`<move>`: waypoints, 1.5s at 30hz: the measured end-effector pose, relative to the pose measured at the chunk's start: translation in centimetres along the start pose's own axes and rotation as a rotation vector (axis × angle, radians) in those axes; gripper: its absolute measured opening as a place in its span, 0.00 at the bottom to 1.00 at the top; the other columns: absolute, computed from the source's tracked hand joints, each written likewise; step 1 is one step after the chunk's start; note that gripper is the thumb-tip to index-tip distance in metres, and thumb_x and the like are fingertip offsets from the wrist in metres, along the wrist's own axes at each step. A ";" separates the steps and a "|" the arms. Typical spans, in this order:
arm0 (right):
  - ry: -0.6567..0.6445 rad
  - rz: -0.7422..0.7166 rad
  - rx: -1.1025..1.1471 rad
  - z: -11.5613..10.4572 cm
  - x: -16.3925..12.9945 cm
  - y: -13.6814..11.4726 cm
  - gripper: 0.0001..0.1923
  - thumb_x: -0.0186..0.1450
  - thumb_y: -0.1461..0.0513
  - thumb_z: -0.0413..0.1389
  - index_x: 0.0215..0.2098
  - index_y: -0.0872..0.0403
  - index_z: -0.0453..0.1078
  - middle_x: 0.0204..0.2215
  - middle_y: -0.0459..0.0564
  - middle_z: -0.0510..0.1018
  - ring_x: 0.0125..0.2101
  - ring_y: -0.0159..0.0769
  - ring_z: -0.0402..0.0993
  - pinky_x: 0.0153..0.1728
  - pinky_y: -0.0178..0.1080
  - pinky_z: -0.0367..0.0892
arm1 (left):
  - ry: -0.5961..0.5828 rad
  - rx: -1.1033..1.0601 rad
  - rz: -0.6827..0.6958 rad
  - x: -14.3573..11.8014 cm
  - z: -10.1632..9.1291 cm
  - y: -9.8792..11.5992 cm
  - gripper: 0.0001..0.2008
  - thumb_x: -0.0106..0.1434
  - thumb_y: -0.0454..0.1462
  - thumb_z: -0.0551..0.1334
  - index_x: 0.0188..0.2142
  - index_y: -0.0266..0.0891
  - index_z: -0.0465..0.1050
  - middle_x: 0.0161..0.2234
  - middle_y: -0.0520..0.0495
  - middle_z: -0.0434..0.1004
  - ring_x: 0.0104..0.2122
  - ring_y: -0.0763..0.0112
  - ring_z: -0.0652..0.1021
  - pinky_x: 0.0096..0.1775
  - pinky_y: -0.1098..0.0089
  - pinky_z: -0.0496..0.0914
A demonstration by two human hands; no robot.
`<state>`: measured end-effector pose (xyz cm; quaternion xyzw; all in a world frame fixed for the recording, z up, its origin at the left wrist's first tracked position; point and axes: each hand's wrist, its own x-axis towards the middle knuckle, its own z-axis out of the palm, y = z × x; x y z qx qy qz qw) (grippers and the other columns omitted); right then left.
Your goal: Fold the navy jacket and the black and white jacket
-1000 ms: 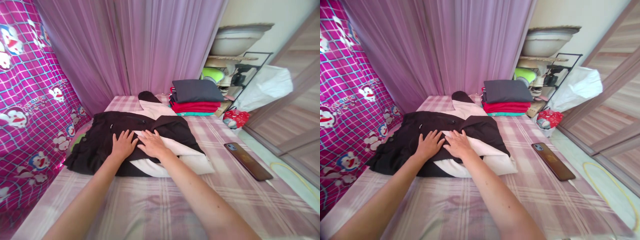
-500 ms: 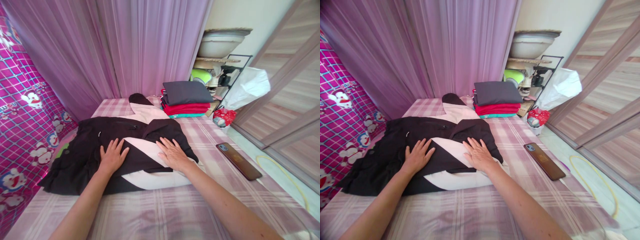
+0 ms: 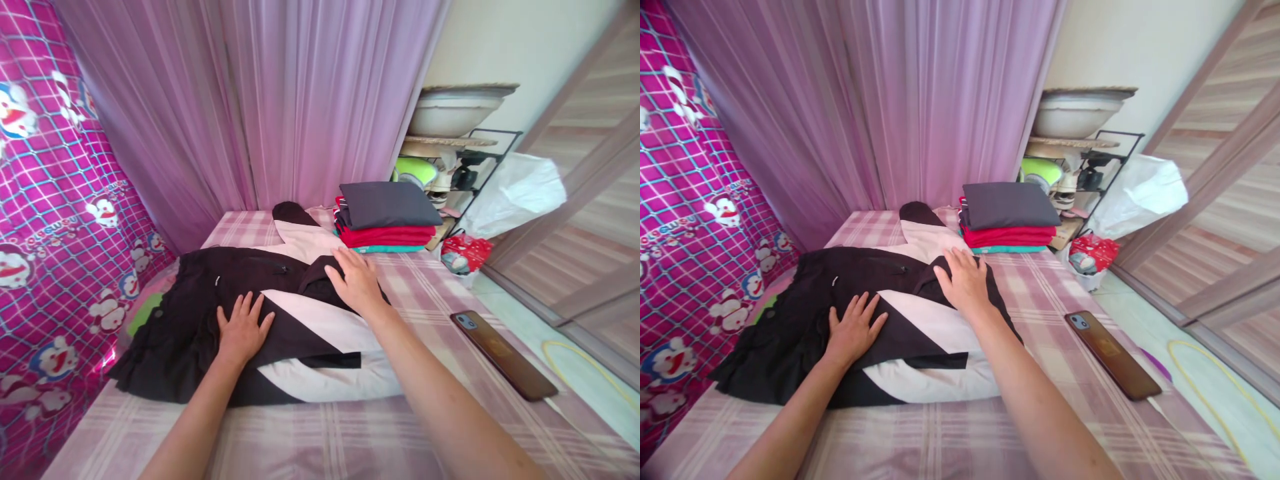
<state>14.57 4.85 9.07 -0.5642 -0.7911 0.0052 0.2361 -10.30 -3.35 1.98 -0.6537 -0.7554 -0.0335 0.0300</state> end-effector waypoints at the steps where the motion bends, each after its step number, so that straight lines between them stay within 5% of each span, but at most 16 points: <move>1: -0.011 0.058 -0.015 0.7 1.3 -0.8 0.30 0.72 0.48 0.41 0.68 0.49 0.58 0.67 0.57 0.59 0.66 0.53 0.53 0.62 0.64 0.48 | 0.001 -0.004 -0.005 -0.1 0.0 0.0 0.29 0.70 0.51 0.46 0.66 0.48 0.59 0.69 0.40 0.54 0.67 0.49 0.57 0.61 0.32 0.46; 5: -0.303 0.139 -0.049 5.9 3.4 -2.6 0.33 0.70 0.43 0.41 0.67 0.48 0.58 0.69 0.59 0.54 0.67 0.60 0.47 0.59 0.73 0.44 | 0.028 -0.015 -0.018 -0.3 0.4 0.0 0.29 0.70 0.52 0.46 0.66 0.49 0.59 0.68 0.40 0.55 0.67 0.47 0.57 0.61 0.30 0.44; 8: -0.384 0.100 -0.083 8.9 3.0 -2.4 0.33 0.70 0.44 0.42 0.68 0.48 0.57 0.70 0.58 0.52 0.68 0.59 0.44 0.60 0.72 0.40 | 0.033 -0.021 -0.028 -0.4 0.7 0.0 0.29 0.70 0.52 0.46 0.66 0.50 0.60 0.68 0.41 0.55 0.67 0.48 0.57 0.61 0.30 0.44; 14: -0.559 0.133 -0.115 6.9 5.3 -2.5 0.30 0.69 0.46 0.45 0.65 0.47 0.62 0.69 0.58 0.55 0.67 0.57 0.49 0.59 0.71 0.47 | -0.006 -0.024 -0.059 -0.3 0.7 0.3 0.29 0.70 0.52 0.46 0.67 0.48 0.58 0.69 0.42 0.54 0.67 0.47 0.56 0.60 0.29 0.46; 18: -0.345 0.079 -0.087 5.9 8.7 -4.0 0.27 0.72 0.51 0.42 0.65 0.50 0.62 0.67 0.57 0.59 0.67 0.47 0.50 0.63 0.61 0.47 | -0.011 -0.016 -0.070 -0.3 1.0 0.5 0.28 0.70 0.51 0.47 0.67 0.49 0.57 0.69 0.44 0.55 0.67 0.48 0.56 0.61 0.31 0.47; 22: -0.310 0.001 -0.047 8.9 9.8 -3.3 0.27 0.73 0.53 0.39 0.67 0.47 0.58 0.69 0.52 0.56 0.68 0.41 0.47 0.64 0.54 0.46 | -0.058 -0.019 -0.080 -0.4 0.9 0.4 0.29 0.70 0.51 0.47 0.67 0.50 0.56 0.69 0.45 0.54 0.67 0.47 0.56 0.61 0.32 0.48; 26: -0.410 0.118 -0.111 12.4 9.3 -1.0 0.27 0.73 0.53 0.37 0.67 0.47 0.58 0.68 0.53 0.56 0.67 0.43 0.49 0.63 0.59 0.46 | -0.249 0.005 -0.065 0.6 -2.2 0.4 0.30 0.68 0.52 0.50 0.67 0.49 0.57 0.69 0.43 0.54 0.67 0.46 0.58 0.59 0.33 0.55; 29: -0.415 0.130 -0.116 13.2 9.3 -0.2 0.27 0.73 0.53 0.37 0.67 0.46 0.58 0.69 0.53 0.56 0.67 0.42 0.49 0.62 0.58 0.46 | -0.424 0.041 -0.017 3.5 -5.9 1.1 0.26 0.68 0.50 0.51 0.60 0.43 0.69 0.60 0.36 0.70 0.58 0.46 0.72 0.51 0.46 0.69; 32: -0.418 0.121 -0.118 13.0 9.5 -0.1 0.27 0.73 0.52 0.37 0.66 0.46 0.59 0.69 0.53 0.56 0.67 0.42 0.49 0.62 0.58 0.47 | -0.373 0.087 0.028 8.4 -7.6 2.7 0.25 0.71 0.45 0.47 0.46 0.35 0.79 0.46 0.34 0.81 0.47 0.50 0.79 0.49 0.51 0.71; 34: -0.417 0.113 -0.119 12.8 9.5 -0.2 0.27 0.73 0.52 0.38 0.66 0.46 0.59 0.68 0.53 0.57 0.67 0.43 0.49 0.62 0.58 0.47 | -0.206 0.018 0.063 11.8 -6.8 3.8 0.24 0.71 0.44 0.46 0.50 0.36 0.77 0.50 0.36 0.79 0.51 0.53 0.77 0.55 0.51 0.67; 37: -0.417 0.110 -0.124 12.8 9.5 -0.2 0.27 0.73 0.52 0.38 0.66 0.47 0.59 0.68 0.54 0.57 0.67 0.44 0.50 0.62 0.57 0.49 | -0.003 -0.064 -0.060 15.6 -3.4 3.9 0.26 0.72 0.45 0.44 0.64 0.38 0.63 0.66 0.39 0.62 0.65 0.54 0.62 0.65 0.47 0.53; 41: -0.418 0.114 -0.133 13.0 9.4 -0.2 0.27 0.72 0.53 0.39 0.67 0.48 0.59 0.68 0.54 0.57 0.67 0.45 0.50 0.62 0.57 0.49 | 0.031 -0.124 -0.246 17.0 1.4 1.3 0.30 0.72 0.48 0.41 0.68 0.38 0.55 0.69 0.41 0.53 0.68 0.55 0.55 0.66 0.45 0.47; 45: -0.408 0.113 -0.122 12.9 9.4 -0.3 0.27 0.72 0.53 0.41 0.66 0.48 0.60 0.68 0.54 0.57 0.67 0.45 0.51 0.62 0.58 0.49 | -0.009 -0.124 -0.260 16.7 3.2 -1.2 0.33 0.71 0.51 0.40 0.69 0.39 0.52 0.70 0.43 0.50 0.69 0.56 0.52 0.67 0.44 0.45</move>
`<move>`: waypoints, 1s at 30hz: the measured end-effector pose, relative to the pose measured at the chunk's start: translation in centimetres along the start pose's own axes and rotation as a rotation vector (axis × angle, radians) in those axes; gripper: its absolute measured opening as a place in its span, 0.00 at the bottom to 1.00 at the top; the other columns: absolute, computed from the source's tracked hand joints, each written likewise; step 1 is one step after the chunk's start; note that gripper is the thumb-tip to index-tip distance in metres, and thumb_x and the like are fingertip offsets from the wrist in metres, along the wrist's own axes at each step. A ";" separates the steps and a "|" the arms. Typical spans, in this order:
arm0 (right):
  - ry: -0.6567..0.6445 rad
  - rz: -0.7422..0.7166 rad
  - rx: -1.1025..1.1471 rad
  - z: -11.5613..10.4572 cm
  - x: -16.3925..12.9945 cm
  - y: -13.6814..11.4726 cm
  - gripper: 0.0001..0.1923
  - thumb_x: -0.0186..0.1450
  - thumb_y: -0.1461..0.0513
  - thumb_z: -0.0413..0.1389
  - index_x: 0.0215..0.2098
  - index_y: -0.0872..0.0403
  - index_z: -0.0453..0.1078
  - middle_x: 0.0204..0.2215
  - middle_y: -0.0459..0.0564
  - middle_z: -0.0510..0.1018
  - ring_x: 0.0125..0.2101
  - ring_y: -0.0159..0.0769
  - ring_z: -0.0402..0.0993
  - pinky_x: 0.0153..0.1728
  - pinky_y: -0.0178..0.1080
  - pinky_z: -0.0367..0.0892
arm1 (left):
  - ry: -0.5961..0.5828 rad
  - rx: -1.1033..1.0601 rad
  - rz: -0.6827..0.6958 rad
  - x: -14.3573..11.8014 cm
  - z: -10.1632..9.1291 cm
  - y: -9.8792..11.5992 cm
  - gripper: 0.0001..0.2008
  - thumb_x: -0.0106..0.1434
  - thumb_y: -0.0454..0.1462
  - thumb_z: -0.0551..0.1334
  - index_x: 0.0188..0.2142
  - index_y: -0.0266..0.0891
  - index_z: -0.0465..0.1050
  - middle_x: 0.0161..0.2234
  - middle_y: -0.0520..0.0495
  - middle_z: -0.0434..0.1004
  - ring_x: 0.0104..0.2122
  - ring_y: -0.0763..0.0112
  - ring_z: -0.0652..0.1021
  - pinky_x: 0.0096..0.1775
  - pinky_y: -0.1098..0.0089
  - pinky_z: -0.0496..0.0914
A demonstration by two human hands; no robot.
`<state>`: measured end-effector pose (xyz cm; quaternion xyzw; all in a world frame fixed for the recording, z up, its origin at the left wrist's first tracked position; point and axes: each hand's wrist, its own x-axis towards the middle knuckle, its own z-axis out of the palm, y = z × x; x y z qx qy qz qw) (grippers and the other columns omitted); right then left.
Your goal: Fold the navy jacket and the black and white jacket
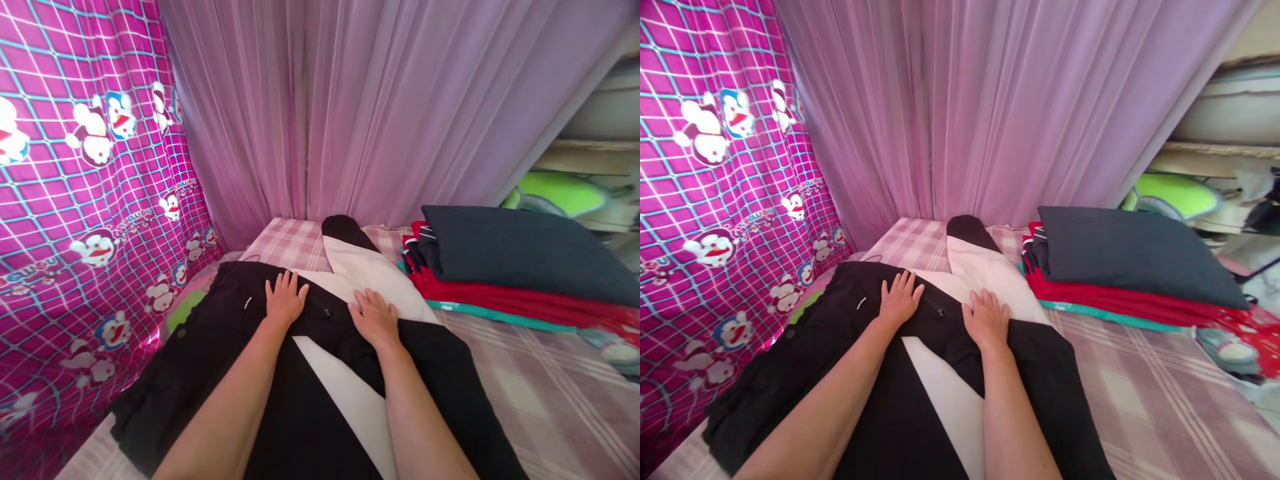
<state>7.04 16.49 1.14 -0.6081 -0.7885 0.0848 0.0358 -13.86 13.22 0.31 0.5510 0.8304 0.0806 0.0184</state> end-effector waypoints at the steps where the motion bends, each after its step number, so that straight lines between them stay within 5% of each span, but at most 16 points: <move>1: 0.000 0.003 0.004 -0.1 0.0 0.0 0.26 0.72 0.53 0.41 0.66 0.48 0.61 0.68 0.54 0.57 0.67 0.45 0.51 0.62 0.57 0.49 | -0.006 0.007 0.004 0.2 0.0 -0.4 0.33 0.71 0.52 0.39 0.69 0.39 0.51 0.70 0.44 0.50 0.69 0.56 0.52 0.67 0.44 0.44; 12: -0.010 0.014 0.028 -0.3 -0.2 0.2 0.25 0.72 0.54 0.42 0.64 0.48 0.62 0.68 0.52 0.58 0.67 0.43 0.51 0.63 0.56 0.49 | -0.029 0.065 -0.156 3.0 -1.7 -6.6 0.36 0.69 0.53 0.38 0.70 0.36 0.50 0.71 0.42 0.45 0.70 0.53 0.49 0.66 0.41 0.44; 24: 0.018 0.014 0.043 0.4 -0.1 0.8 0.24 0.71 0.54 0.43 0.63 0.47 0.64 0.67 0.52 0.60 0.66 0.43 0.52 0.63 0.54 0.50 | -0.012 0.049 -0.153 5.0 -2.2 -10.3 0.36 0.69 0.53 0.39 0.69 0.38 0.52 0.70 0.40 0.49 0.69 0.53 0.51 0.65 0.41 0.46; 30: 0.019 0.041 0.067 -0.6 -0.1 1.5 0.23 0.71 0.55 0.43 0.60 0.48 0.68 0.66 0.52 0.63 0.65 0.42 0.56 0.62 0.53 0.51 | -0.005 0.047 -0.138 5.0 -2.2 -10.3 0.35 0.69 0.53 0.40 0.69 0.39 0.52 0.70 0.40 0.50 0.69 0.52 0.52 0.64 0.40 0.48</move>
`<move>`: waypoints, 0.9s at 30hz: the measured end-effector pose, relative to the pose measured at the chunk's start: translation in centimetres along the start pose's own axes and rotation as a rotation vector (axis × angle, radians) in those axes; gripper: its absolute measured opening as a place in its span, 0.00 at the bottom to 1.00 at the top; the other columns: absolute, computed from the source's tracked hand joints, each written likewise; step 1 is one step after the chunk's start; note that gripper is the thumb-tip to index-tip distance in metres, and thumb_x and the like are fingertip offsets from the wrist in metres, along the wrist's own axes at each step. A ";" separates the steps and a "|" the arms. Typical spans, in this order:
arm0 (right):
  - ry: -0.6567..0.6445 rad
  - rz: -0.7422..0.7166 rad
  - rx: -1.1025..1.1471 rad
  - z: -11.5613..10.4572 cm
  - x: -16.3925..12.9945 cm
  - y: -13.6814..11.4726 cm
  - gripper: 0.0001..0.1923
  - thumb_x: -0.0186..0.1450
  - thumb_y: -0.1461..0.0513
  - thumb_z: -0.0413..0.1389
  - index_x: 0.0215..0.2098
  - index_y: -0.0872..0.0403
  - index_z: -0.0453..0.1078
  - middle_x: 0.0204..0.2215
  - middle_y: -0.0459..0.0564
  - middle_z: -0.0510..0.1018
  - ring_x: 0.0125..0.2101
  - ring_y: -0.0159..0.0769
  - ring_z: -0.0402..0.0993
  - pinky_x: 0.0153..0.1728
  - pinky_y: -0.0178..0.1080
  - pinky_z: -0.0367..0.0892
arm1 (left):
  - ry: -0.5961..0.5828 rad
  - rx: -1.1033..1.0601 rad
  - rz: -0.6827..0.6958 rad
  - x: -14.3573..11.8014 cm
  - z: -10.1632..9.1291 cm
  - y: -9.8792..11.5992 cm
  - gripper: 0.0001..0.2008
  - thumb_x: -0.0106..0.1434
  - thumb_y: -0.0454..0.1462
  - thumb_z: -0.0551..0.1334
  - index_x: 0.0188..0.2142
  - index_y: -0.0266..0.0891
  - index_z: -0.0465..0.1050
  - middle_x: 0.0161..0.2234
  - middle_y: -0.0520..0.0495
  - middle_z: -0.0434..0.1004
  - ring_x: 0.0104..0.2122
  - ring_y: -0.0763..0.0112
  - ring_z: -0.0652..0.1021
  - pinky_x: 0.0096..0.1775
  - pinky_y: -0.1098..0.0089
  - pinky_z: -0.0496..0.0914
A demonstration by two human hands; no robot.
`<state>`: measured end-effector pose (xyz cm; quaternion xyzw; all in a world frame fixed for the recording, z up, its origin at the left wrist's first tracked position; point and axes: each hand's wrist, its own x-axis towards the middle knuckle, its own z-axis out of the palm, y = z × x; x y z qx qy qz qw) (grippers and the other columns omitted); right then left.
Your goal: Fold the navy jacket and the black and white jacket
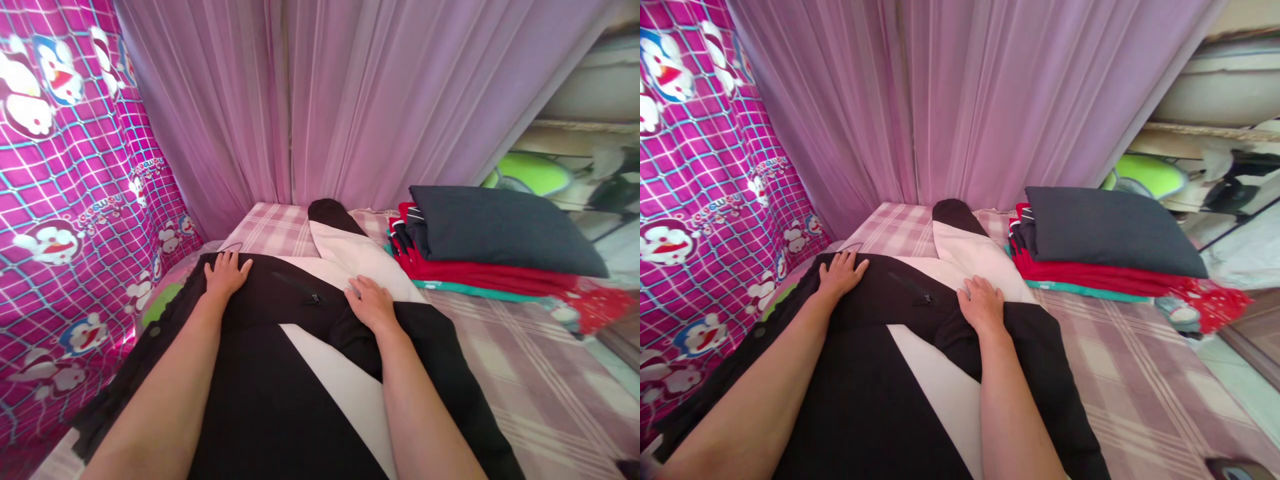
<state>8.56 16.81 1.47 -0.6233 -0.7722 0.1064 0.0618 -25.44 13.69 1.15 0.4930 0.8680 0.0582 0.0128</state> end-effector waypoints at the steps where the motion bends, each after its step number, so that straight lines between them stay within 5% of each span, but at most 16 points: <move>1: 0.010 0.022 0.006 -0.3 0.1 0.3 0.23 0.71 0.55 0.43 0.58 0.48 0.69 0.65 0.52 0.64 0.64 0.42 0.57 0.62 0.53 0.52 | 0.003 0.004 0.003 -0.1 -0.1 0.1 0.35 0.69 0.53 0.40 0.68 0.39 0.53 0.70 0.40 0.50 0.69 0.51 0.52 0.64 0.39 0.48; 8: 0.145 0.134 0.019 -1.6 0.8 3.0 0.22 0.71 0.58 0.43 0.52 0.50 0.75 0.52 0.51 0.78 0.52 0.41 0.73 0.52 0.39 0.63 | 0.041 0.003 0.049 -0.1 0.1 -0.3 0.33 0.69 0.51 0.40 0.68 0.41 0.55 0.70 0.40 0.51 0.68 0.50 0.53 0.63 0.36 0.47; 18: 0.191 0.239 0.009 -0.6 1.3 4.1 0.23 0.69 0.58 0.44 0.58 0.51 0.71 0.58 0.51 0.73 0.55 0.43 0.69 0.56 0.41 0.61 | -0.053 0.047 0.204 -0.6 0.8 1.7 0.32 0.69 0.49 0.41 0.69 0.41 0.53 0.71 0.42 0.48 0.69 0.51 0.51 0.65 0.42 0.47; 23: 0.226 0.176 0.060 -1.2 1.2 3.8 0.23 0.69 0.59 0.44 0.58 0.50 0.71 0.58 0.50 0.73 0.57 0.42 0.68 0.58 0.42 0.61 | -0.047 0.059 0.205 -0.6 0.8 1.7 0.32 0.69 0.50 0.42 0.69 0.40 0.53 0.71 0.42 0.48 0.69 0.51 0.51 0.64 0.41 0.49; 27: 0.237 -0.056 0.106 -1.6 0.9 1.9 0.24 0.70 0.60 0.43 0.59 0.51 0.70 0.62 0.49 0.69 0.62 0.36 0.62 0.63 0.40 0.54 | -0.071 0.025 0.242 -1.4 0.5 3.3 0.31 0.71 0.49 0.41 0.69 0.42 0.53 0.71 0.44 0.48 0.69 0.54 0.51 0.65 0.41 0.48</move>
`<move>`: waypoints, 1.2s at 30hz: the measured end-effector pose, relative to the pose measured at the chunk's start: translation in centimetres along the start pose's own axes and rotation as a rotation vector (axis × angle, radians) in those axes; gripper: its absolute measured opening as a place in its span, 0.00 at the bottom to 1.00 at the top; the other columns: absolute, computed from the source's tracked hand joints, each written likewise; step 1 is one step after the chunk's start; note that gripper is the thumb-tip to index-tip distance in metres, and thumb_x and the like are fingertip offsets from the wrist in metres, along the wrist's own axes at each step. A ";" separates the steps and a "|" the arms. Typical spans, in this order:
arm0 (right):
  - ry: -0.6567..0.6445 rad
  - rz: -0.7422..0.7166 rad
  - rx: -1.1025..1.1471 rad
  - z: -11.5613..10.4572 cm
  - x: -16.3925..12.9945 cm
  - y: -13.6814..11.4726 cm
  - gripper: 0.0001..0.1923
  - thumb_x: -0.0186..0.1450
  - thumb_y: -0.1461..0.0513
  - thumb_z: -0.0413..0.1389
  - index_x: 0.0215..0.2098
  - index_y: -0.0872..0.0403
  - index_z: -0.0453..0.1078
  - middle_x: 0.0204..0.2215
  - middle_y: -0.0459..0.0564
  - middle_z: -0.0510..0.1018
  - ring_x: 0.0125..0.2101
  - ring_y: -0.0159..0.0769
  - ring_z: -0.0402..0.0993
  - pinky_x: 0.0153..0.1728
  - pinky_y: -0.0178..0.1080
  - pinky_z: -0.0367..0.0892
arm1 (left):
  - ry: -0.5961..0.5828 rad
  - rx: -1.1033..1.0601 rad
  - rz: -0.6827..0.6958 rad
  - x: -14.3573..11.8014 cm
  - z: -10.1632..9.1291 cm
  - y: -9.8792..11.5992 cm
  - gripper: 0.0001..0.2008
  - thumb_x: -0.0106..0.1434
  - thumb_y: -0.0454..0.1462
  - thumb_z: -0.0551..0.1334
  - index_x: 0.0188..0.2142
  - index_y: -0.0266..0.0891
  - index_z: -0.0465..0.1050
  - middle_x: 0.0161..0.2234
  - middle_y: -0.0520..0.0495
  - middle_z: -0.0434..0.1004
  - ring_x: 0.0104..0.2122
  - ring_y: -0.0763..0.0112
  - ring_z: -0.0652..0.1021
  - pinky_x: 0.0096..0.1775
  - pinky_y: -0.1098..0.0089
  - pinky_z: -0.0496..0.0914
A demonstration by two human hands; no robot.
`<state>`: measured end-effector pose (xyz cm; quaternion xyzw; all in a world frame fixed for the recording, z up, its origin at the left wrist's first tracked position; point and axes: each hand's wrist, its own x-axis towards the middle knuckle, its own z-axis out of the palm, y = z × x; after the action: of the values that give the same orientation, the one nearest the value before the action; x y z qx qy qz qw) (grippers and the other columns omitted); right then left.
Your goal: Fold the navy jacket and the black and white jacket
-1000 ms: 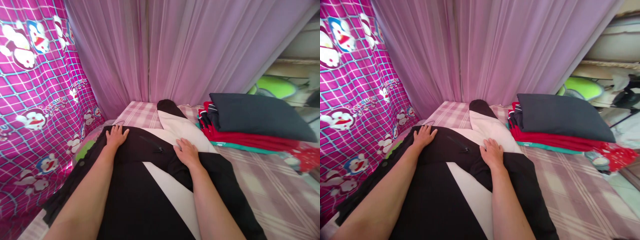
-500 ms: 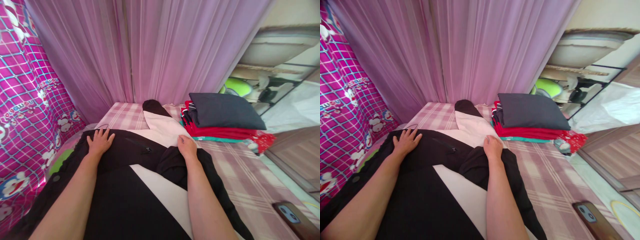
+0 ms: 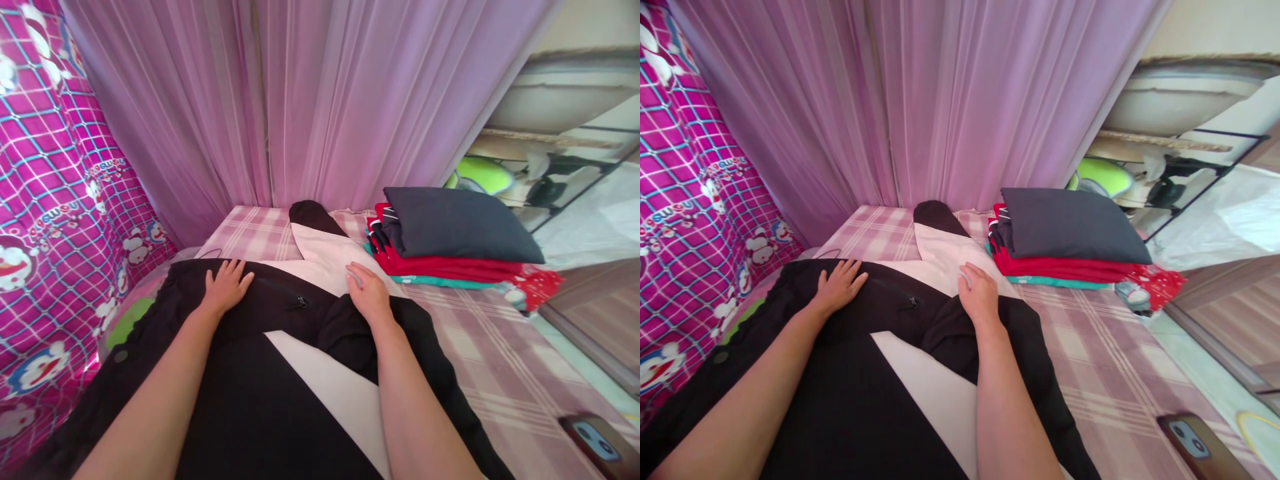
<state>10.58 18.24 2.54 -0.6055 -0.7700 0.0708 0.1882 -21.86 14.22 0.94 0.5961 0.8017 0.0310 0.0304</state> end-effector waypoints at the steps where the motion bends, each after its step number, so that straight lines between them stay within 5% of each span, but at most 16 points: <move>1: -0.055 -0.069 0.003 0.1 -0.1 -0.6 0.23 0.71 0.59 0.43 0.59 0.49 0.70 0.63 0.48 0.68 0.64 0.37 0.59 0.64 0.43 0.51 | 0.002 -0.010 0.043 -0.3 0.0 0.9 0.30 0.71 0.49 0.41 0.69 0.44 0.53 0.71 0.45 0.49 0.69 0.56 0.52 0.65 0.42 0.47; 4: -0.265 -0.158 -0.030 0.8 -0.6 -2.0 0.22 0.71 0.54 0.45 0.61 0.42 0.68 0.66 0.45 0.63 0.67 0.42 0.52 0.65 0.57 0.44 | 0.011 -0.024 0.273 -1.4 0.1 3.9 0.28 0.72 0.49 0.42 0.68 0.50 0.54 0.70 0.49 0.51 0.69 0.59 0.52 0.66 0.46 0.44; 7: -0.346 -0.064 -0.081 1.4 -0.7 -2.4 0.24 0.71 0.52 0.44 0.64 0.42 0.62 0.69 0.47 0.57 0.68 0.43 0.48 0.64 0.61 0.43 | -0.027 -0.026 0.425 -2.3 0.6 6.2 0.27 0.71 0.50 0.44 0.68 0.53 0.55 0.70 0.50 0.51 0.69 0.59 0.52 0.66 0.45 0.44; 12: -0.343 -0.014 -0.088 1.5 -0.5 -2.0 0.25 0.72 0.51 0.43 0.65 0.43 0.61 0.69 0.49 0.55 0.68 0.42 0.47 0.65 0.59 0.43 | -0.022 -0.016 0.251 -2.4 0.4 7.3 0.26 0.71 0.50 0.43 0.66 0.53 0.58 0.69 0.50 0.54 0.68 0.55 0.56 0.64 0.40 0.48; 18: -0.311 -0.002 -0.037 1.4 -0.5 -2.0 0.23 0.72 0.52 0.44 0.63 0.43 0.64 0.68 0.49 0.58 0.67 0.39 0.50 0.65 0.57 0.43 | 0.041 0.127 0.215 -1.1 -2.9 9.6 0.26 0.70 0.47 0.45 0.47 0.38 0.79 0.49 0.36 0.79 0.51 0.51 0.76 0.59 0.46 0.58; 23: -0.304 -0.003 -0.009 1.4 -0.4 -1.9 0.23 0.71 0.52 0.45 0.62 0.43 0.65 0.68 0.49 0.59 0.67 0.41 0.50 0.64 0.57 0.44 | 0.026 0.081 0.184 2.0 -4.6 12.2 0.28 0.69 0.49 0.46 0.47 0.39 0.80 0.48 0.35 0.80 0.50 0.50 0.77 0.49 0.55 0.68; 29: -0.297 -0.007 0.006 1.3 -0.4 -2.0 0.23 0.71 0.53 0.46 0.62 0.44 0.66 0.67 0.50 0.60 0.67 0.42 0.51 0.64 0.58 0.44 | -0.132 -0.084 0.047 5.6 -3.7 14.8 0.28 0.62 0.58 0.55 0.45 0.40 0.80 0.52 0.36 0.78 0.54 0.45 0.74 0.56 0.49 0.62; 32: -0.295 -0.004 0.018 1.2 -0.5 -2.1 0.22 0.71 0.53 0.46 0.61 0.45 0.66 0.67 0.51 0.60 0.67 0.42 0.51 0.64 0.58 0.43 | -0.125 -0.255 0.013 6.9 -3.2 15.2 0.18 0.60 0.51 0.61 0.40 0.42 0.81 0.48 0.42 0.81 0.49 0.52 0.77 0.53 0.56 0.65; 36: -0.271 0.000 0.043 1.1 -0.5 -2.2 0.23 0.70 0.54 0.47 0.63 0.45 0.64 0.68 0.51 0.59 0.67 0.42 0.51 0.64 0.58 0.44 | -0.046 -0.357 0.074 8.1 -2.6 15.6 0.14 0.65 0.46 0.58 0.40 0.45 0.80 0.41 0.50 0.83 0.42 0.66 0.79 0.44 0.69 0.68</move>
<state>8.30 17.30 2.14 -0.5861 -0.7867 0.1686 0.0955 -9.57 26.36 4.81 0.6111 0.7600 0.1603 0.1525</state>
